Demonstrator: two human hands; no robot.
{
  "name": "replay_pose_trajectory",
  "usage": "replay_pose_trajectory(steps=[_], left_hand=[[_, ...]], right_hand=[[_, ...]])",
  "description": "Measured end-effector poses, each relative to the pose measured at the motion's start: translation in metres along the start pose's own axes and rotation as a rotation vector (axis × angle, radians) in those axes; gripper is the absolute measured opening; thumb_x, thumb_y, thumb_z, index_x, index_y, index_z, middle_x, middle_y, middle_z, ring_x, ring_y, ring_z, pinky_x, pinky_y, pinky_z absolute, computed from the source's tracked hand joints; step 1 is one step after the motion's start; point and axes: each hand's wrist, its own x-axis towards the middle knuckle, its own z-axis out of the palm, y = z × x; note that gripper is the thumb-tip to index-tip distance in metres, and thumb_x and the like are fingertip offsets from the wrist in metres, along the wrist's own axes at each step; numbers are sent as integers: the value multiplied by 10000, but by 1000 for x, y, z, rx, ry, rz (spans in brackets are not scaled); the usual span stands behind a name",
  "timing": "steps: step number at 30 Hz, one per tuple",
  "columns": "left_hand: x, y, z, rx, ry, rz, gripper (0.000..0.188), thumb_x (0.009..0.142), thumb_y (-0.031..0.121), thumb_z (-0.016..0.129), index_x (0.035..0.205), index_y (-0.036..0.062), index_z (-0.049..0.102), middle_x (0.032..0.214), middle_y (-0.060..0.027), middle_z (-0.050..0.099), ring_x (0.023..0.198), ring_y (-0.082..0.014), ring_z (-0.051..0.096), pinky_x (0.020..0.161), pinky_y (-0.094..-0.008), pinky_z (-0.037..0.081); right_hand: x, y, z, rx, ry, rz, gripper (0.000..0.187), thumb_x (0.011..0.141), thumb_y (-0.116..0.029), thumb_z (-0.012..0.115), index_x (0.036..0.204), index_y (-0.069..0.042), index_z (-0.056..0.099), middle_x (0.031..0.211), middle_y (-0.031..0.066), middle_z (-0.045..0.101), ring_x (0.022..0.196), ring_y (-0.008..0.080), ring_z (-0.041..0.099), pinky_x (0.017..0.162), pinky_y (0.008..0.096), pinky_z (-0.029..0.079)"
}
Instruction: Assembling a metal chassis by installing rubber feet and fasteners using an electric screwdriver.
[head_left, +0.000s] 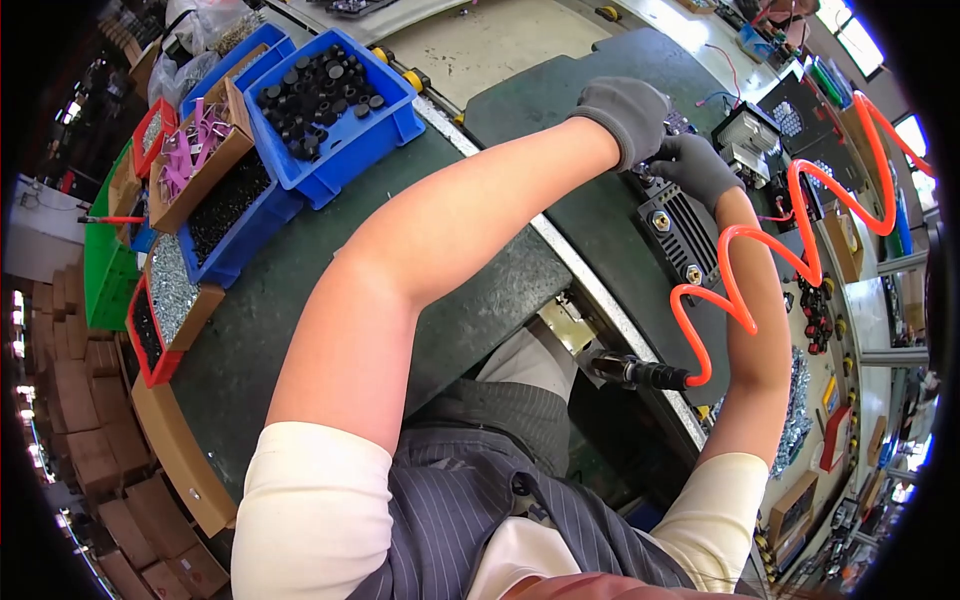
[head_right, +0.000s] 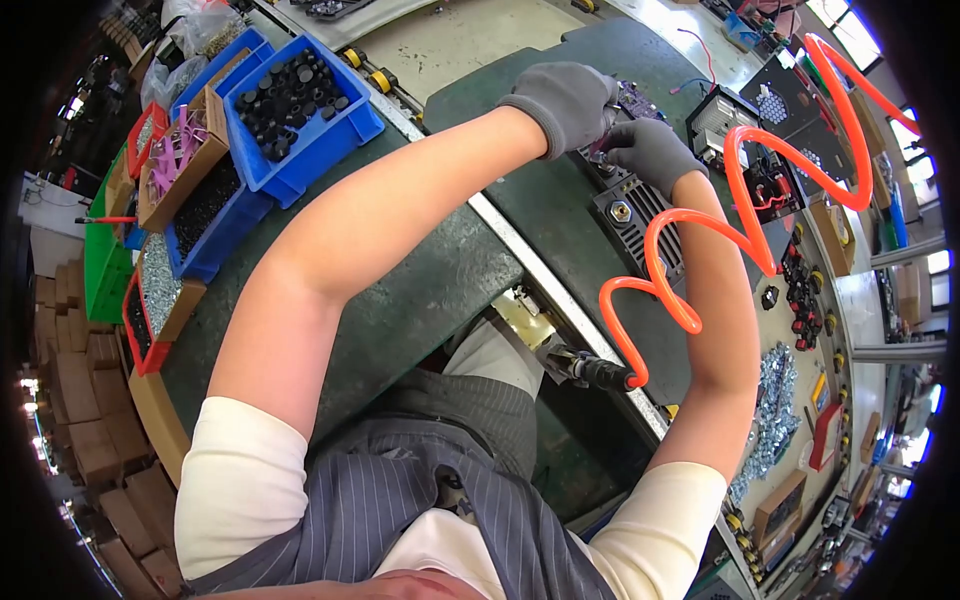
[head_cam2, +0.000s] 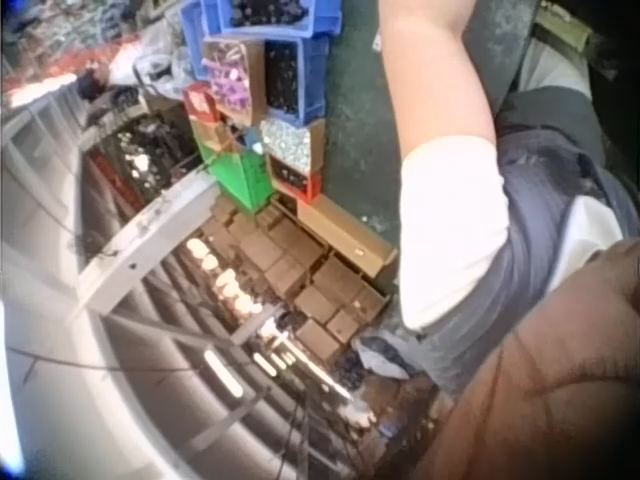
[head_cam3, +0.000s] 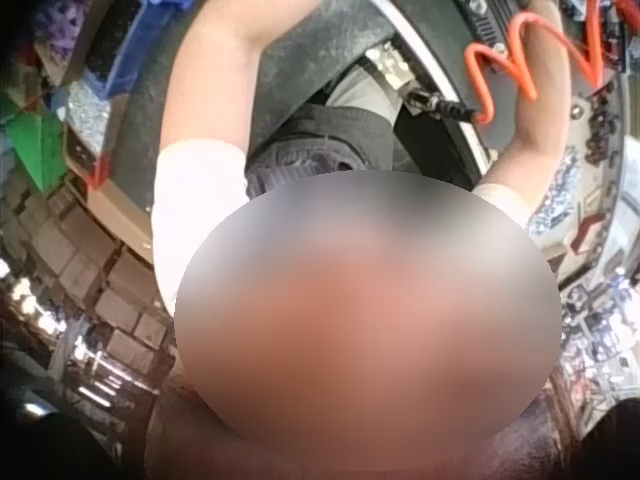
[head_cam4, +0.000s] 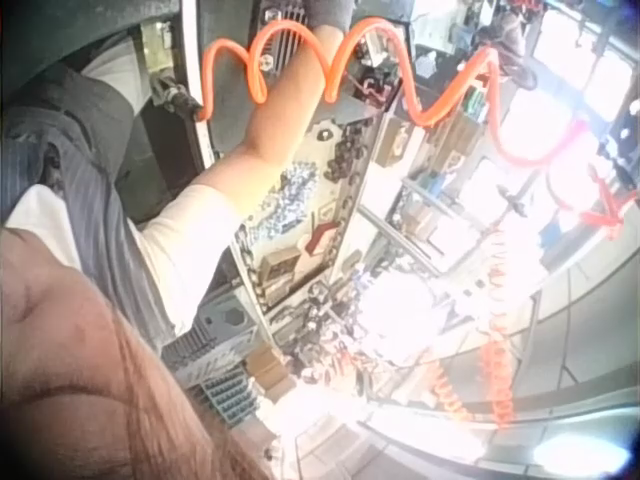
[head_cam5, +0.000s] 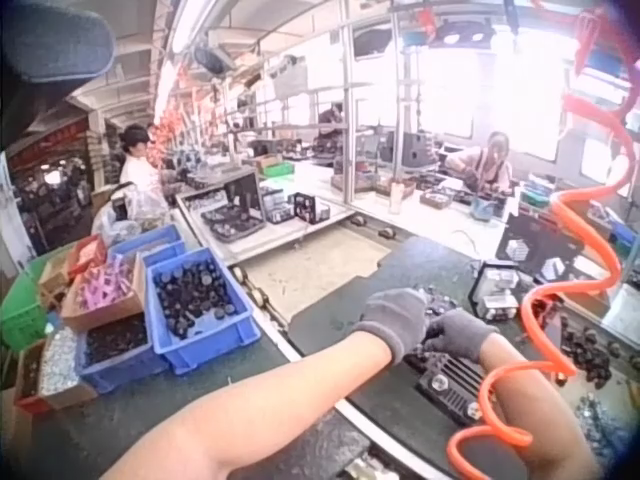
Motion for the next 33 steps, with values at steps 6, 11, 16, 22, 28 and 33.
replay_pose_trajectory(steps=[6, 11, 16, 22, 28, 33], left_hand=[[-6, -4, -5, -18, -39, -23, 306, 812, 293, 548, 1060, 131, 624, 966, -120, 642, 897, -294, 618, 792, -393, 484], [-57, -35, -12, -33, 157, 11, 413, 807, 326, 574, 1171, 133, 536, 1085, -116, 572, 984, -292, 577, 854, -387, 466], [-159, -112, -34, 56, 219, -22, 341, 752, 273, 645, 1067, 147, 604, 981, -97, 583, 927, -278, 568, 807, -365, 461], [-289, -185, -49, 222, 139, -422, 362, 778, 356, 627, 1068, 142, 600, 1007, -91, 587, 952, -280, 553, 807, -384, 452], [-335, -186, -27, 170, 99, -502, 477, 797, 489, 575, 1144, 162, 572, 1070, -109, 577, 1017, -288, 528, 847, -393, 430], [-312, -176, -10, 70, 70, -435, 291, 739, 358, 662, 942, 148, 656, 1075, -93, 563, 1015, -291, 502, 860, -393, 410]], right_hand=[[5, -34, 5, -662, 166, 430, 242, 722, -208, 664, 914, -62, 684, 851, 143, 669, 792, 262, 646, 757, 351, 492], [-2, -4, 7, -115, 44, 96, 286, 743, -321, 653, 912, -93, 692, 862, 165, 656, 814, 308, 631, 739, 386, 495], [0, -36, 15, -598, 133, 475, 381, 815, -408, 558, 880, -51, 674, 923, 172, 647, 858, 330, 627, 762, 430, 483], [-30, 65, 18, 377, 282, 403, 413, 813, -370, 569, 1063, -43, 606, 764, 47, 587, 659, 175, 557, 635, 326, 430], [-124, 64, 21, 1150, 370, 215, 423, 854, -87, 562, 1244, 48, 466, 1140, 158, 576, 999, 193, 580, 883, 278, 461], [-183, 58, 22, 807, 446, 179, 330, 907, -112, 510, 1204, 32, 508, 1030, 102, 622, 862, 141, 613, 791, 240, 488]])
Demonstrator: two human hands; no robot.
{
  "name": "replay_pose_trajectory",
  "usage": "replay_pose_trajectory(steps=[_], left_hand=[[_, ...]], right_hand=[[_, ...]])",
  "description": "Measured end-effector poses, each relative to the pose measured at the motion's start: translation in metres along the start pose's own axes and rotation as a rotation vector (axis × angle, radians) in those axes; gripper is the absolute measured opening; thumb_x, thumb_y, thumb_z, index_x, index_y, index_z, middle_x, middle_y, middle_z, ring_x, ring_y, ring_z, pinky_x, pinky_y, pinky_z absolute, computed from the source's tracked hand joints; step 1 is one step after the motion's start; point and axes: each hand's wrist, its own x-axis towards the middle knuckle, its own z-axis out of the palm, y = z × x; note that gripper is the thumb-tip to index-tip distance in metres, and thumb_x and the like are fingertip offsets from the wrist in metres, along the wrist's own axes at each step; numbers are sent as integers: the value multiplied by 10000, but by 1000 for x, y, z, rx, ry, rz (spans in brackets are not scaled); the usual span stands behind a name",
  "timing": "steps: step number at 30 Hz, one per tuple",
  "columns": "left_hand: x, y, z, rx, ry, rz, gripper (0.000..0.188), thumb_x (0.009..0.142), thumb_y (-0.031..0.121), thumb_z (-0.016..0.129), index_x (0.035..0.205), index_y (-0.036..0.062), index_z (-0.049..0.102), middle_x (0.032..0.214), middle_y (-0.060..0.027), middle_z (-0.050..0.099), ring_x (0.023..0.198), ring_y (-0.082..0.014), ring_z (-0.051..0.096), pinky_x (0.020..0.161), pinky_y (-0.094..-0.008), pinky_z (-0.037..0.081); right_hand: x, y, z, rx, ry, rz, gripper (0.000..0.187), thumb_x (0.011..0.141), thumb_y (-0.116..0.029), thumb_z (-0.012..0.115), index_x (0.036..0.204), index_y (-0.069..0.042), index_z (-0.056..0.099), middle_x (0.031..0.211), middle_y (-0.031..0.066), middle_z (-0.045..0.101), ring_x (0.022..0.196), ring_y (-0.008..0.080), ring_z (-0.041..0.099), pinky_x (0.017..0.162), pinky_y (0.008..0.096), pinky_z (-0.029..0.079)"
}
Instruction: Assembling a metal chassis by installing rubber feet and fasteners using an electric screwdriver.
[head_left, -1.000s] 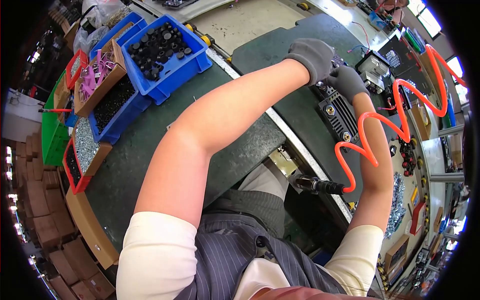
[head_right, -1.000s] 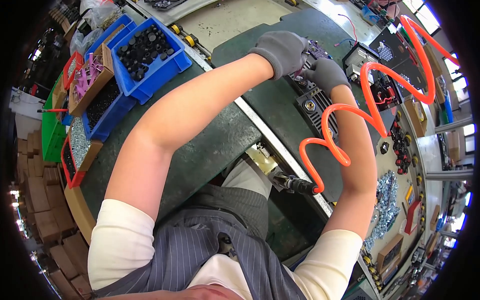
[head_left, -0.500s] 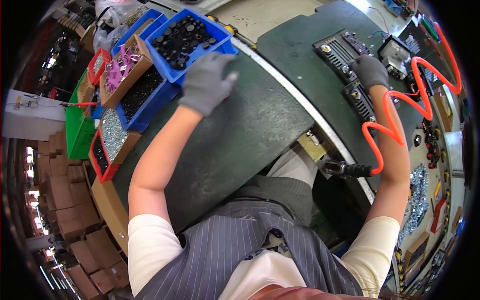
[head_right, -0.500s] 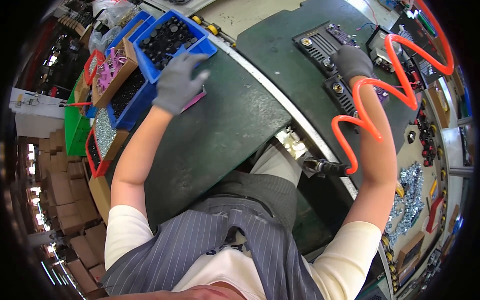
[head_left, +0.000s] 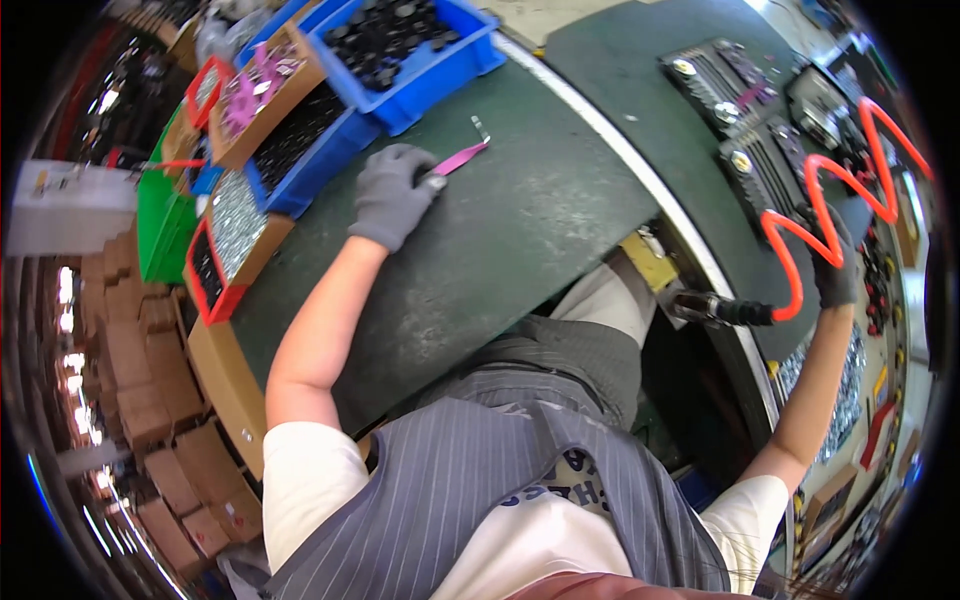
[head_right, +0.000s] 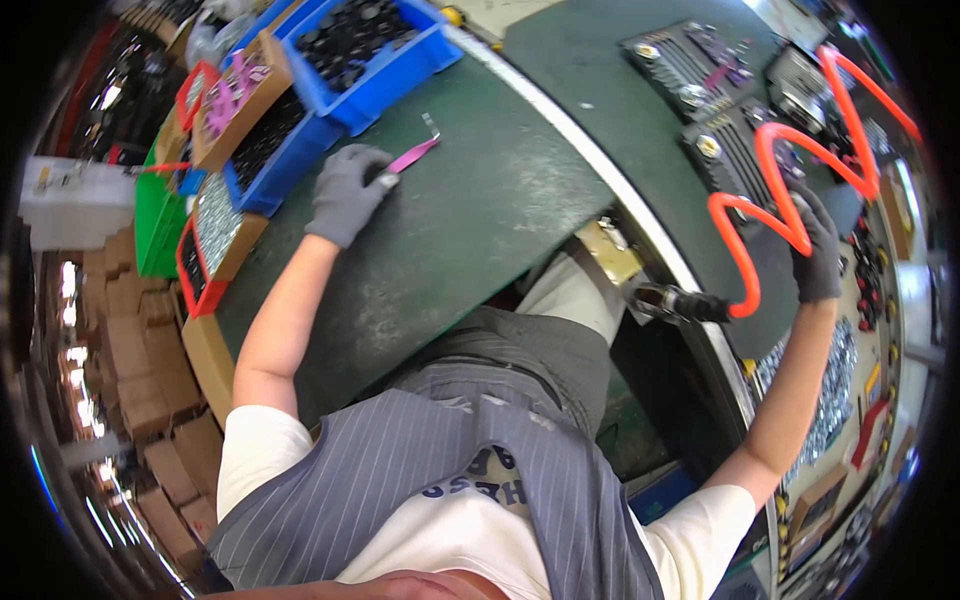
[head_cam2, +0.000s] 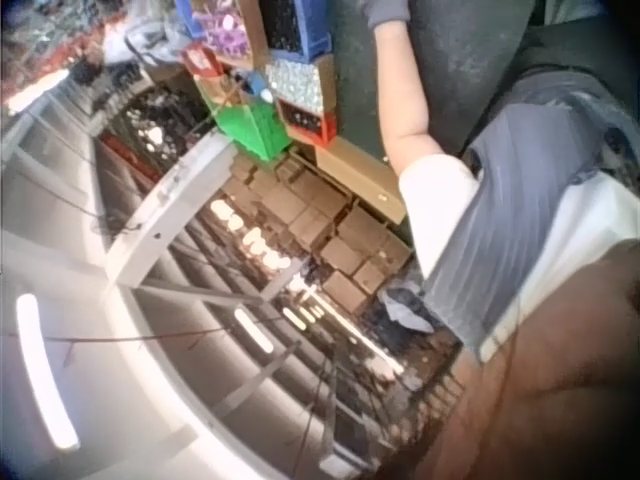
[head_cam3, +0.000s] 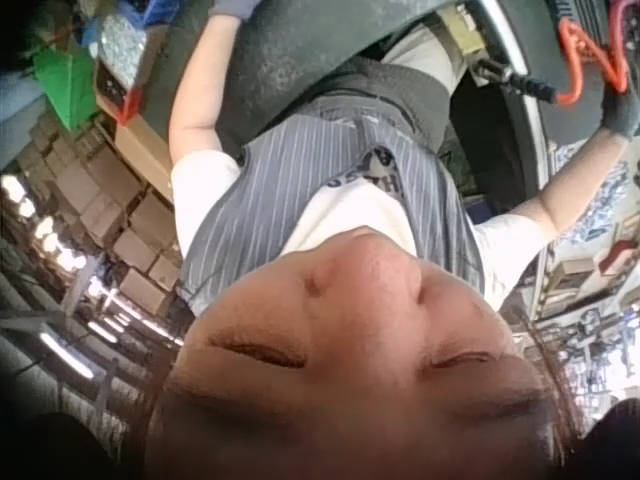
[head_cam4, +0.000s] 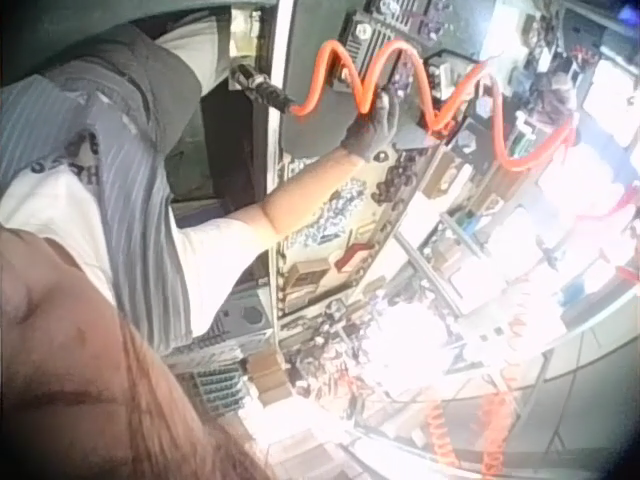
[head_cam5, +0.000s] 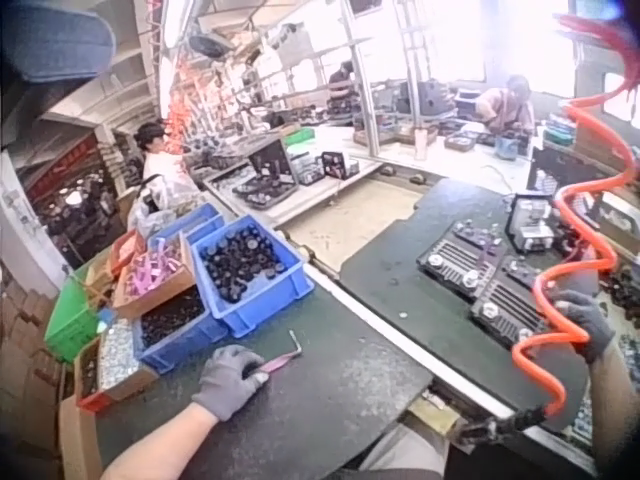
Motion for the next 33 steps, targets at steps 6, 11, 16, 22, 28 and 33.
replay_pose_trajectory(steps=[6, 11, 16, 22, 28, 33], left_hand=[[34, 37, -2, -626, -225, -133, 203, 759, 195, 662, 920, 72, 648, 915, -82, 611, 826, -214, 579, 760, -309, 458], [79, 163, -5, -846, -213, 316, 270, 818, 236, 592, 991, 32, 628, 889, -89, 640, 815, -162, 586, 754, -280, 456], [105, 262, 22, -766, -206, 513, 279, 840, 314, 537, 1003, 109, 635, 893, -145, 640, 864, -338, 590, 767, -394, 461], [112, 329, 43, -564, -186, 643, 250, 830, 288, 514, 952, 104, 632, 854, -157, 635, 829, -332, 599, 732, -413, 479], [111, 336, 49, -439, -111, 685, 245, 846, 303, 548, 937, 94, 635, 899, -98, 644, 859, -264, 610, 735, -369, 486], [113, 341, 49, -410, -74, 701, 240, 801, 276, 575, 949, 97, 640, 914, -108, 642, 899, -283, 600, 782, -376, 491]], right_hand=[[-33, 0, -23, 280, 144, 245, 330, 843, -43, 505, 1168, 14, 523, 1133, 112, 573, 1040, 178, 560, 853, 270, 488], [-44, -27, 8, 69, 124, 249, 354, 858, -104, 521, 1196, -2, 507, 1076, 99, 575, 917, 173, 607, 746, 250, 497], [-37, -25, 18, -183, 21, 161, 298, 798, -62, 580, 1089, 0, 597, 856, 33, 619, 755, 93, 568, 675, 223, 463], [-31, -39, 37, -258, 1, 113, 291, 787, -46, 576, 1074, -16, 614, 893, 6, 624, 738, 68, 557, 645, 213, 465], [-15, -58, 60, -619, -82, 184, 226, 776, -92, 613, 995, -74, 662, 783, 6, 647, 611, 49, 551, 461, 209, 419], [-4, -46, 52, -730, -213, -116, 162, 773, -74, 607, 917, -53, 681, 665, -3, 601, 544, 60, 542, 473, 214, 421]])
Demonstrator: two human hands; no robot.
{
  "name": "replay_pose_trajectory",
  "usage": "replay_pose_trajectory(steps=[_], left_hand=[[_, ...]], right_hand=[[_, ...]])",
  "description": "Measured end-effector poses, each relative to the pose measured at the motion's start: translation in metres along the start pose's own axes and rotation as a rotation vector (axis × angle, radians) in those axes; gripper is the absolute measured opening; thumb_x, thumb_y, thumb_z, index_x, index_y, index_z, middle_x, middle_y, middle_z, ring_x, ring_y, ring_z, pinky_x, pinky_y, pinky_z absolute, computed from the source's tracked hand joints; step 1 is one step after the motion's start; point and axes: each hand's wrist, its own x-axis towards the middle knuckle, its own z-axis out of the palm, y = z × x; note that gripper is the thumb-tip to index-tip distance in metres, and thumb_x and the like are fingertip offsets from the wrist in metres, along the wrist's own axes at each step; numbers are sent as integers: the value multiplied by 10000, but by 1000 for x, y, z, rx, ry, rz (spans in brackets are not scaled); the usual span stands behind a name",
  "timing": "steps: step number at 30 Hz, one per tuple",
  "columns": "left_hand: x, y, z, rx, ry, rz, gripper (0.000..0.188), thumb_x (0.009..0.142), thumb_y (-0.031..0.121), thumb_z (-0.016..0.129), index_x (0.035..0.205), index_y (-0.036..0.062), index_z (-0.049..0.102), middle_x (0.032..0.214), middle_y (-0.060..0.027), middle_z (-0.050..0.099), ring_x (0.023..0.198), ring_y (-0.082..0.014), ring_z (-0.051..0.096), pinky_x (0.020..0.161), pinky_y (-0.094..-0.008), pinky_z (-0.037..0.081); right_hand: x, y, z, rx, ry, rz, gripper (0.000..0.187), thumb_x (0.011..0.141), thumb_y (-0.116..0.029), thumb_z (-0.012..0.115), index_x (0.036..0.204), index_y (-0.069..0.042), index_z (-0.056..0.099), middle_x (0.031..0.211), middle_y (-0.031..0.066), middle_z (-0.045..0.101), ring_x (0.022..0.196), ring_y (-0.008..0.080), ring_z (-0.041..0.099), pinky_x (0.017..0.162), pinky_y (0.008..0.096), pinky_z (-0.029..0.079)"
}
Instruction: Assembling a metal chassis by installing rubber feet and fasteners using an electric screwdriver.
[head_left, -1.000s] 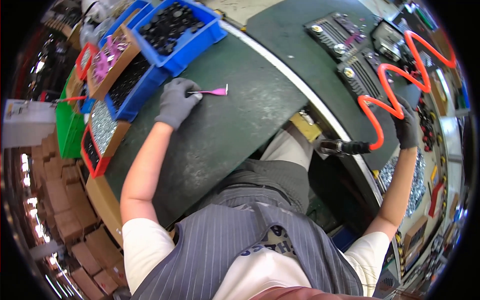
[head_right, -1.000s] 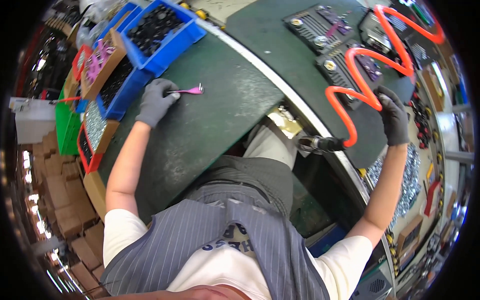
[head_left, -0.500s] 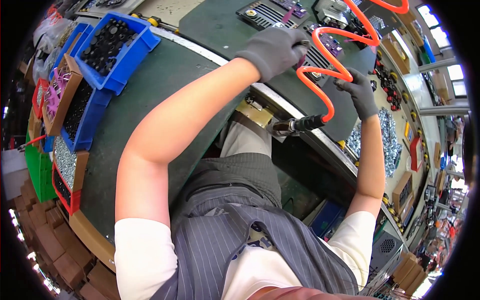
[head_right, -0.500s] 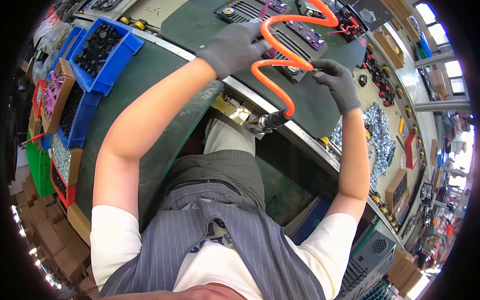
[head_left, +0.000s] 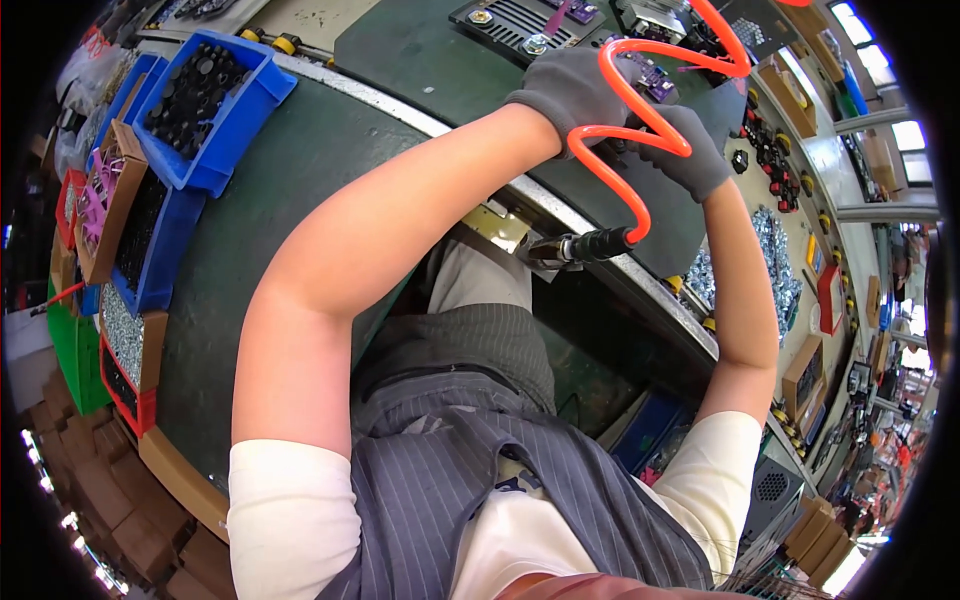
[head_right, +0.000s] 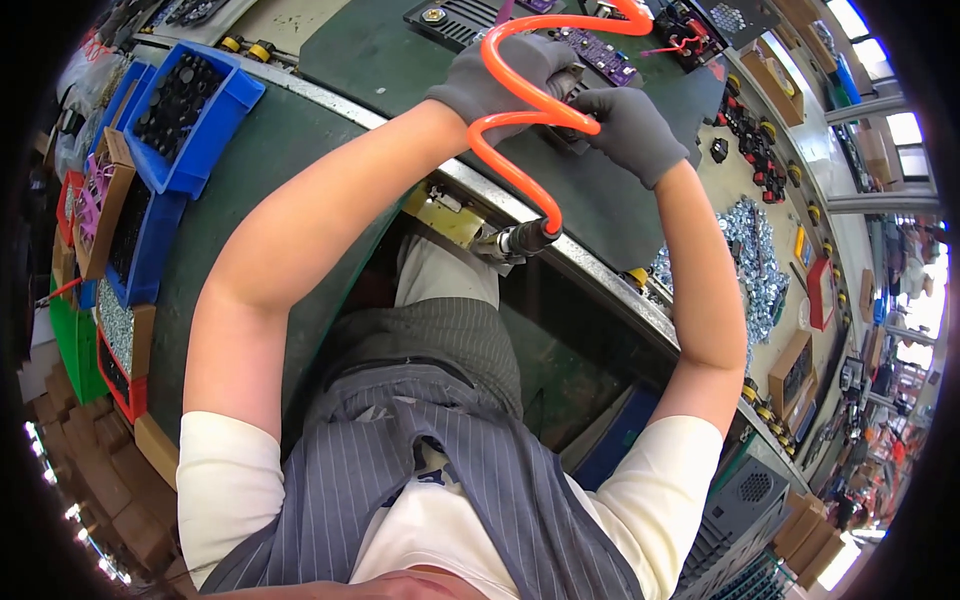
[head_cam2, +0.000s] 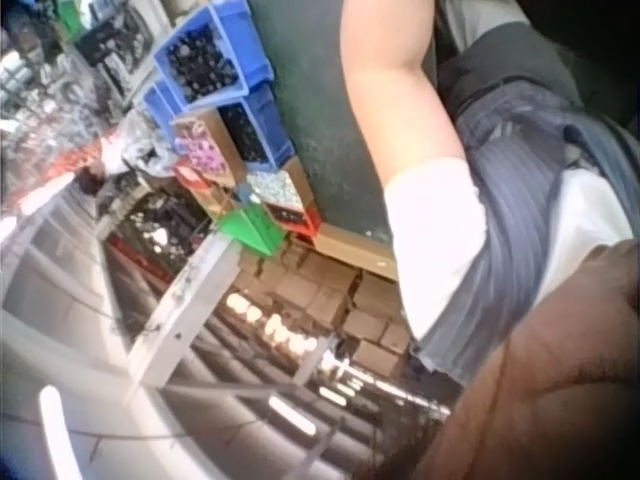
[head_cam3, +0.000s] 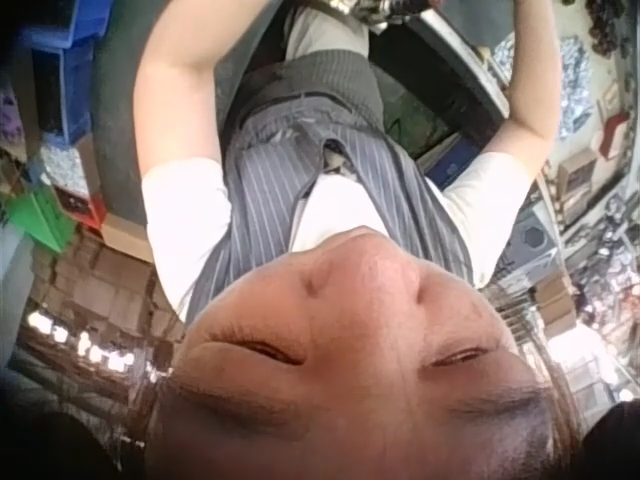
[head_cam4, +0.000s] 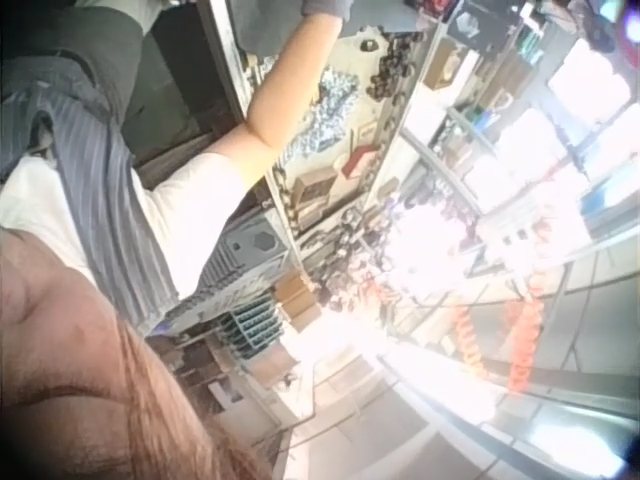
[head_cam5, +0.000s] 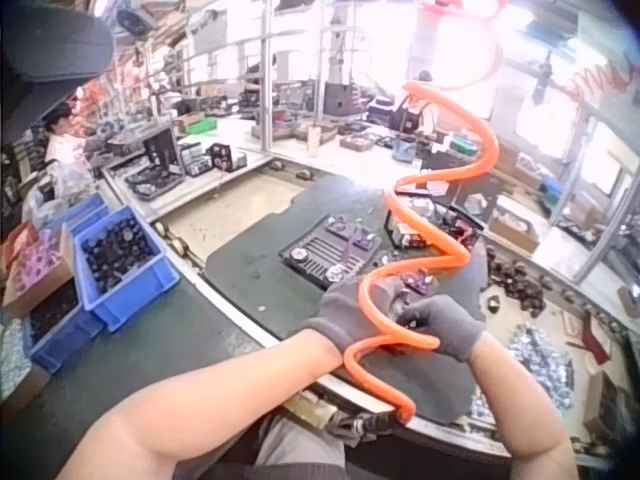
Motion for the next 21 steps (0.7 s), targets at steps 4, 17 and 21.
replay_pose_trajectory(steps=[4, 17, 21], left_hand=[[2, -4, 2, 17, 0, -50, 234, 789, 265, 582, 949, 102, 636, 896, -105, 642, 871, -284, 610, 740, -372, 493], [3, 8, -5, 124, -21, -28, 288, 794, 295, 535, 849, 56, 686, 865, -138, 663, 802, -280, 646, 678, -386, 509], [2, 4, -8, 46, 11, -49, 291, 801, 305, 540, 862, 60, 685, 899, -137, 659, 843, -275, 639, 710, -381, 506]], right_hand=[[6, 1, -9, 245, -103, 222, 141, 787, -86, 615, 908, -51, 680, 650, -15, 593, 529, 45, 542, 457, 189, 412], [6, 24, -2, 240, -97, 324, 184, 764, -47, 599, 930, -63, 676, 700, 23, 635, 581, 104, 580, 522, 230, 448], [13, -3, 0, -130, -101, 125, 166, 750, -136, 640, 892, -57, 668, 742, 95, 650, 656, 232, 609, 605, 307, 464]])
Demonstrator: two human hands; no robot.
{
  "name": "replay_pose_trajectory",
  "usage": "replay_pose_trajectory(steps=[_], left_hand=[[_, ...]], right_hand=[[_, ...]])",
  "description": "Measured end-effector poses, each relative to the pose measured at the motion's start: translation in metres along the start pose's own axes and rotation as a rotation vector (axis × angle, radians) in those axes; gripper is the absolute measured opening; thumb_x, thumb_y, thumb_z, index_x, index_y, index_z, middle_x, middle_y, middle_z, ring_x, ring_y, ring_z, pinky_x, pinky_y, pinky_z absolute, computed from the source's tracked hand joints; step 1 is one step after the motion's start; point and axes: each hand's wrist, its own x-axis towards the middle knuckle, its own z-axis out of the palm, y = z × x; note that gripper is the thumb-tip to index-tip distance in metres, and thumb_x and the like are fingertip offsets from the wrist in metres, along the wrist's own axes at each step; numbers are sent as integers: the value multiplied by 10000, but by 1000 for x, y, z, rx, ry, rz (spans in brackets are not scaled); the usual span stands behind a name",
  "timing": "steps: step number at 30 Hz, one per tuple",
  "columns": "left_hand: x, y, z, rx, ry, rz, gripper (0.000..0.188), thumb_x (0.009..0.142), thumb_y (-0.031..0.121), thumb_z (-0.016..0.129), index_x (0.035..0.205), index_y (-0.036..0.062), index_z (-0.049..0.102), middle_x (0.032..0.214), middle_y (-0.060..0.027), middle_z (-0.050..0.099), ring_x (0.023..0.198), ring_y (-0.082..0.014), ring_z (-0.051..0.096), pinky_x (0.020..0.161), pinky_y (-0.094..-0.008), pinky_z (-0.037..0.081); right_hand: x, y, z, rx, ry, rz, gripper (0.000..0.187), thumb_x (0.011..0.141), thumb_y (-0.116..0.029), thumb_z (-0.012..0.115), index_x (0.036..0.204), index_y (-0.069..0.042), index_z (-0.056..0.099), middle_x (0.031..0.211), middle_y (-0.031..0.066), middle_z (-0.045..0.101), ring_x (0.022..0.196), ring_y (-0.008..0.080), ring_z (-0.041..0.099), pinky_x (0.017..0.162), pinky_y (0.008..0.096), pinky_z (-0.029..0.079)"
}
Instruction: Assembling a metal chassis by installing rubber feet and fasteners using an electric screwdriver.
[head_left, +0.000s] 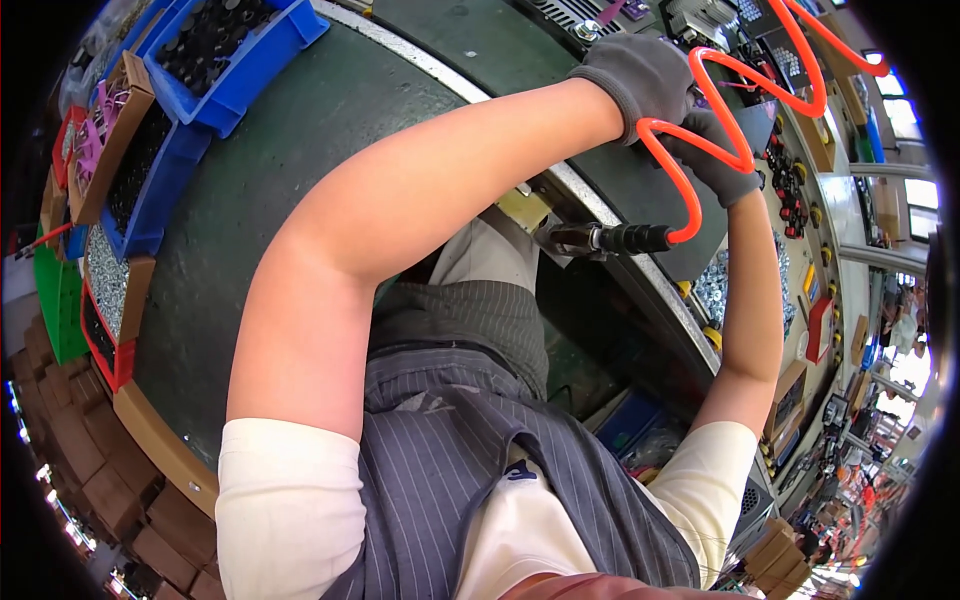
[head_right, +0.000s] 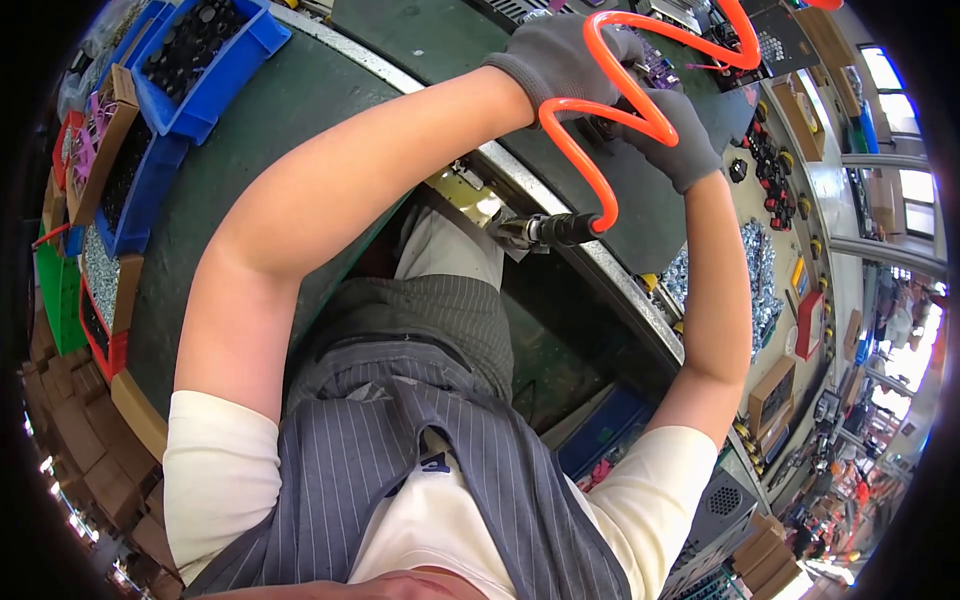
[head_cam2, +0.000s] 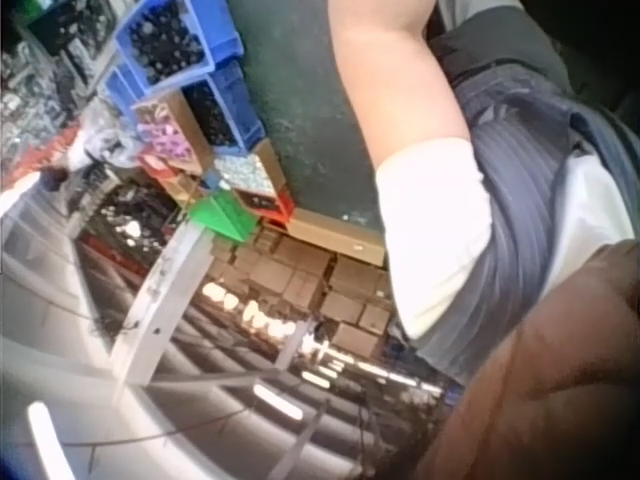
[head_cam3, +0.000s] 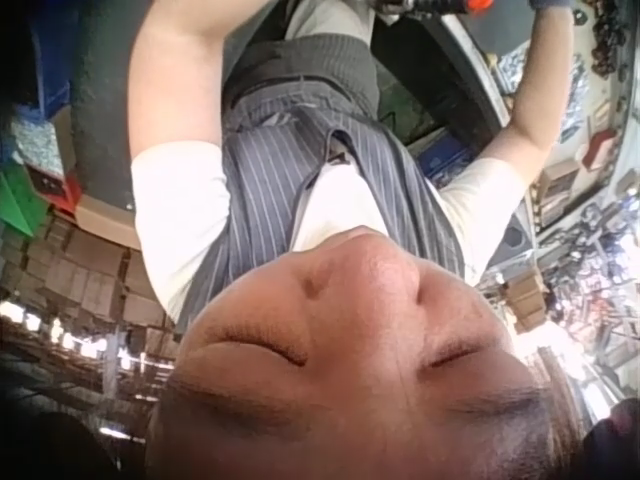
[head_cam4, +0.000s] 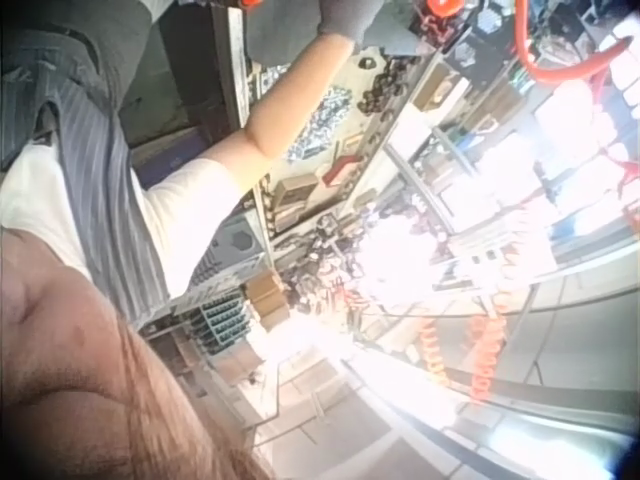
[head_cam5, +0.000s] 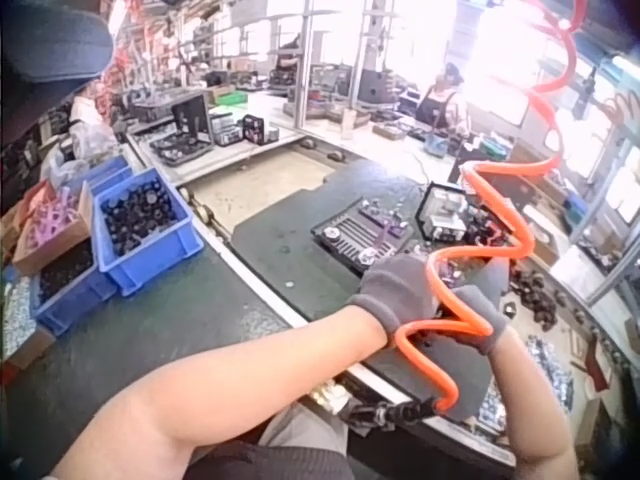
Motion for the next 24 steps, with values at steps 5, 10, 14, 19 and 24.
replay_pose_trajectory(steps=[5, 10, 14, 19, 24], left_hand=[[2, 3, -6, -31, -54, -35, 268, 804, 294, 543, 879, 79, 684, 911, -129, 656, 879, -267, 632, 733, -387, 498], [-3, 11, -18, -6, -135, -55, 229, 794, 275, 560, 890, 109, 686, 902, -112, 657, 885, -268, 631, 717, -397, 496], [-1, 7, -9, -29, -94, -48, 232, 789, 254, 551, 921, 108, 674, 928, -109, 655, 882, -266, 633, 730, -392, 494], [-14, -12, -12, -48, 5, -58, 240, 778, 223, 530, 938, 98, 656, 938, -124, 649, 880, -283, 628, 741, -395, 492], [-38, -75, -16, 66, 162, -32, 308, 771, 295, 536, 991, 104, 635, 946, -135, 627, 892, -300, 605, 794, -420, 471]], right_hand=[[9, 9, -3, -313, -37, 4, 186, 798, -162, 651, 907, -12, 655, 746, 44, 629, 649, 80, 563, 596, 234, 464], [4, 21, -12, 97, -49, 72, 243, 769, -178, 635, 954, -21, 658, 858, 159, 657, 767, 264, 631, 709, 342, 475], [14, 13, -3, -498, 86, 159, 207, 759, -136, 634, 904, 12, 645, 790, 138, 649, 732, 234, 616, 691, 327, 473], [6, -14, -3, -284, 73, 94, 278, 766, -279, 619, 866, -21, 652, 803, 153, 645, 757, 277, 619, 686, 369, 474], [7, -2, -1, -512, 116, 281, 350, 779, -426, 571, 874, -105, 675, 819, 148, 646, 795, 308, 616, 685, 406, 473]])
